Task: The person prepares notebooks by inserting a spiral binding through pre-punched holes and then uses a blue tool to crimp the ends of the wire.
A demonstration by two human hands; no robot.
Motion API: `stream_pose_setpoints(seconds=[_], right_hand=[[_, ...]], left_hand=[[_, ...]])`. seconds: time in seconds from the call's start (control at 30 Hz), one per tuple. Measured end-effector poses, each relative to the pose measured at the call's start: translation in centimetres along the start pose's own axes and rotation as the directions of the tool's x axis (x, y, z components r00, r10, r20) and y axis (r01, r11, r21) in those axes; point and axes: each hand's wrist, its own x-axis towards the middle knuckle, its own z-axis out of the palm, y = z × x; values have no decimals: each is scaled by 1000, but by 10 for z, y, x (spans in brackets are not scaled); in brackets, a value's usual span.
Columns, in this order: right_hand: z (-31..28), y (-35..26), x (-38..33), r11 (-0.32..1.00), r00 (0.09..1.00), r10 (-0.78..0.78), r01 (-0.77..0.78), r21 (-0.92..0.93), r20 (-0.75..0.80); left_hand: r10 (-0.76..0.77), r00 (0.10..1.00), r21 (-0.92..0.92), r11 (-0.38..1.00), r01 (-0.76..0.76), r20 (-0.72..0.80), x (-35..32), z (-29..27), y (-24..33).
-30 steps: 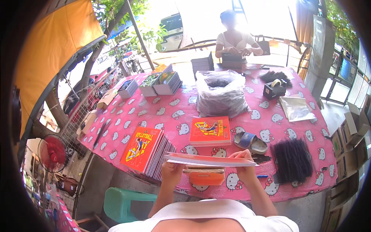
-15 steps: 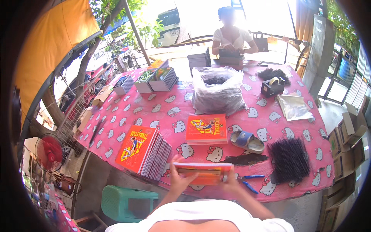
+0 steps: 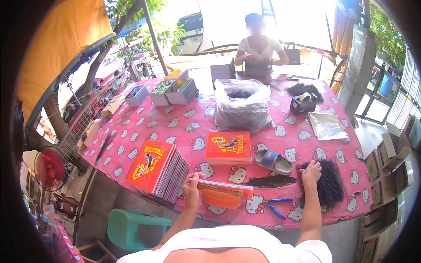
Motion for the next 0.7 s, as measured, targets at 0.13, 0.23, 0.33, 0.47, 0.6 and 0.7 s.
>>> stream_pose_setpoints(seconds=[0.13, 0.23, 0.33, 0.47, 0.6, 0.7], right_hand=[[28, 24, 26, 996, 963, 5, 18, -85, 271], [6, 3, 22, 989, 946, -20, 67, -135, 323], [-7, 6, 26, 983, 927, 6, 64, -174, 375], [-7, 22, 38, 990, 908, -79, 121, -77, 412], [1, 24, 30, 992, 946, -49, 82, -91, 321], [11, 35, 27, 978, 984, -179, 176, 110, 20]], left_hand=[[0, 994, 36, 999, -4, 112, 11, 1, 4], [74, 995, 60, 995, -78, 71, 3, 3, 19], [322, 938, 384, 856, -347, 132, -12, 26, 37], [492, 698, 629, 331, -703, 520, -31, 60, 65], [277, 504, 517, 32, -856, 818, -50, 78, 45], [130, 425, 412, 116, -904, 896, -51, 68, 22]])
